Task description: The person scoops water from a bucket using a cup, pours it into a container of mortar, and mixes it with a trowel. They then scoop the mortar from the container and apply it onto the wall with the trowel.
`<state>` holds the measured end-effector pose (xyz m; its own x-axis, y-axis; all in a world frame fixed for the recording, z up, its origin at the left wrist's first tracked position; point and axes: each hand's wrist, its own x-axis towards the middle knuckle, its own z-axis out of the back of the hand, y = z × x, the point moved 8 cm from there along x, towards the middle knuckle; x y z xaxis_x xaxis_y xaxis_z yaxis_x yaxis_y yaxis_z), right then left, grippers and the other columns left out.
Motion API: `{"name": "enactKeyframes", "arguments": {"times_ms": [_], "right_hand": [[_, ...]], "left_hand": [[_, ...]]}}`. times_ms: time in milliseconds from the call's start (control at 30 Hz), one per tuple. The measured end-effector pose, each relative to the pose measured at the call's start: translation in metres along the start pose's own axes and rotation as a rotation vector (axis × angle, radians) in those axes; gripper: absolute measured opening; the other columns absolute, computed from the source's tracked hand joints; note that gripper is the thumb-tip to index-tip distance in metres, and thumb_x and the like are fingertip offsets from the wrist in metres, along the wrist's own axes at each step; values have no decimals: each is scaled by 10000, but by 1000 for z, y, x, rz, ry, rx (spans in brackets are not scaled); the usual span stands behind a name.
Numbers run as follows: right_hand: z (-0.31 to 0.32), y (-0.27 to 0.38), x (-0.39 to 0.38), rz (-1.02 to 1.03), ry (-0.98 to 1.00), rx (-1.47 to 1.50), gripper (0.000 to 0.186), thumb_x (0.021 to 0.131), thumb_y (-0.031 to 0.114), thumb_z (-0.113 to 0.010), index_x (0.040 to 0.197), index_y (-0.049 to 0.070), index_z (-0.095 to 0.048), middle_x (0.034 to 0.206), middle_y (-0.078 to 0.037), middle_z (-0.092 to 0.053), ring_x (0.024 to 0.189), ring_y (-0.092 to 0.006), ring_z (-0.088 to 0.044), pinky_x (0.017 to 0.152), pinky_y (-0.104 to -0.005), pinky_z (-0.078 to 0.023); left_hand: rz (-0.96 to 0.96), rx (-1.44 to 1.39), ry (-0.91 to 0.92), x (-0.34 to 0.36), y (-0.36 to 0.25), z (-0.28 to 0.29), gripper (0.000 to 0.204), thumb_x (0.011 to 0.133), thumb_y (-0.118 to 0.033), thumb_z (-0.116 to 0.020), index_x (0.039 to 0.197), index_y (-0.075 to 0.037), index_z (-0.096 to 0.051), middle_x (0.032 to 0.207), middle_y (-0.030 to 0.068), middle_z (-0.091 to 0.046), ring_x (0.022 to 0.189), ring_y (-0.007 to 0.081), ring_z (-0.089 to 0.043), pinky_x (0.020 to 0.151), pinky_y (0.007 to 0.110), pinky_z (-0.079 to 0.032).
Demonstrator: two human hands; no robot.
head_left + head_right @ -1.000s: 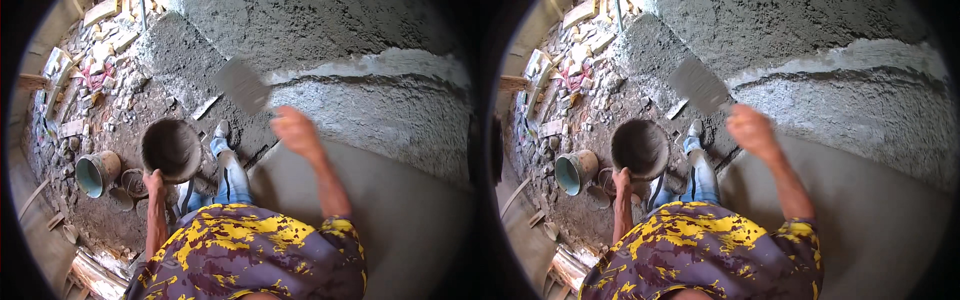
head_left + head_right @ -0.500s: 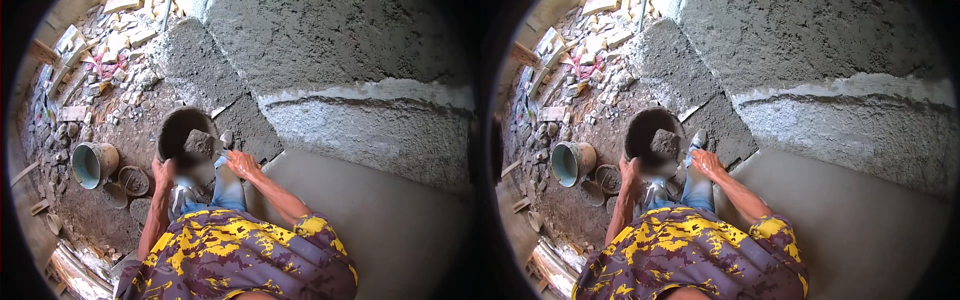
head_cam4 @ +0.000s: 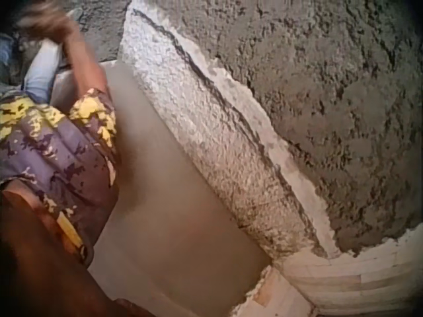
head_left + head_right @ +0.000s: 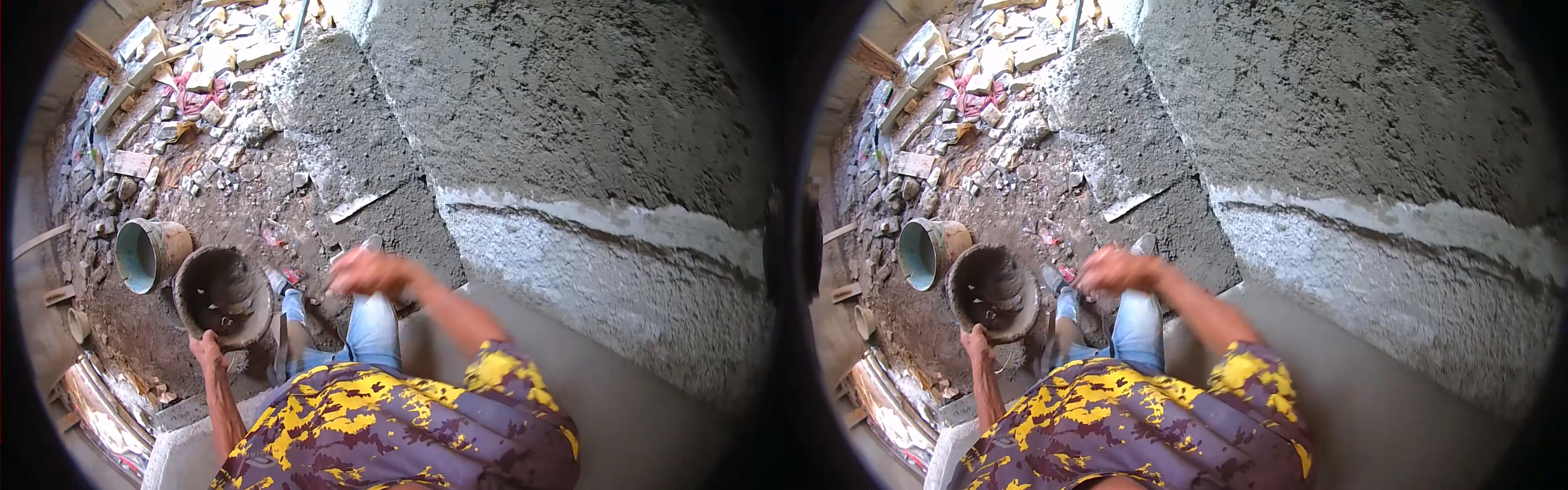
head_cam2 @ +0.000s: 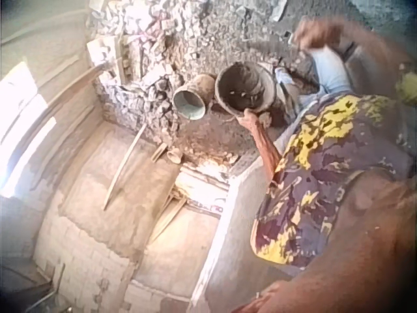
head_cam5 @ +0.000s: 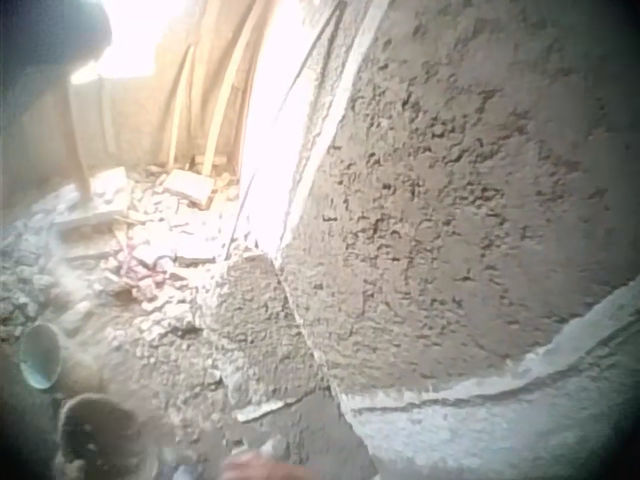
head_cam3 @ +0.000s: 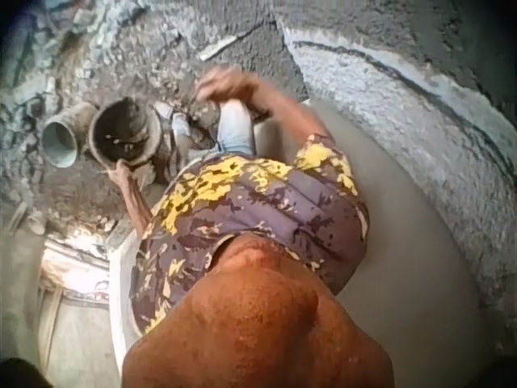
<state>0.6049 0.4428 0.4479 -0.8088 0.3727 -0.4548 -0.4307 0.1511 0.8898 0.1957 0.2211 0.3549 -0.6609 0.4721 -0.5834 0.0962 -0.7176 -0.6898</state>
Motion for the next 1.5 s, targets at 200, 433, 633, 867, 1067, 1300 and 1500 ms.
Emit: {"name": "enactKeyframes", "arguments": {"times_ms": [200, 433, 633, 867, 1067, 1300, 1500], "right_hand": [[295, -15, -279, -251, -1284, 30, 319, 939, 349, -583, 973, 31, -578, 783, -51, -595, 606, -153, -569, 542, -319, -535], [114, 66, -206, -242, -1064, -628, 240, 895, 250, -600, 1024, 50, -627, 899, -130, -673, 811, -322, -659, 693, -414, -532], [-28, -31, -33, -506, -572, -1363, 143, 772, 131, -609, 882, 47, -646, 874, -108, -634, 739, -193, -630, 594, -324, -504], [-76, -42, -44, -525, -552, -582, 245, 846, 240, -586, 920, 7, -567, 887, -223, -654, 810, -410, -652, 709, -523, -522], [-93, -13, 9, -346, -643, -595, 271, 904, 317, -564, 991, 61, -591, 897, -159, -652, 799, -330, -665, 683, -464, -562], [-120, 82, 52, 107, -105, -189, 425, 920, 365, -527, 1067, -21, -628, 938, -197, -674, 798, -269, -663, 752, -395, -533], [97, -57, -42, -5, -214, 126, 280, 861, 220, -619, 1089, 63, -665, 1102, -108, -654, 903, -231, -644, 763, -358, -565]], "left_hand": [[-45, -63, -123, -23, -18, -45, 353, 681, 15, -539, 1030, 9, -590, 804, 26, -566, 570, 121, -501, 478, 272, -385], [-12, -61, 274, -48, -39, -140, 329, 737, 41, -520, 1054, -21, -586, 690, -22, -524, 531, 86, -480, 478, 265, -405], [-311, -59, 539, -82, -99, -211, 395, 741, 8, -504, 1125, 23, -594, 850, 25, -633, 693, 109, -535, 630, 254, -456], [-361, -161, 690, -77, -132, -175, 476, 775, 25, -499, 1248, 19, -552, 1015, 55, -659, 854, 140, -593, 772, 271, -490], [-164, -75, 476, -39, -116, -124, 446, 754, 13, -530, 1198, 1, -562, 872, 2, -602, 689, 91, -525, 612, 241, -444], [207, -645, 174, -31, -56, -56, 447, 742, 43, -526, 1186, -5, -554, 945, 46, -612, 734, 165, -587, 684, 307, -495], [-47, -102, -147, -7, 10, 15, 532, 666, 64, -512, 1195, 15, -538, 957, 52, -594, 763, 169, -569, 665, 299, -483]]}}
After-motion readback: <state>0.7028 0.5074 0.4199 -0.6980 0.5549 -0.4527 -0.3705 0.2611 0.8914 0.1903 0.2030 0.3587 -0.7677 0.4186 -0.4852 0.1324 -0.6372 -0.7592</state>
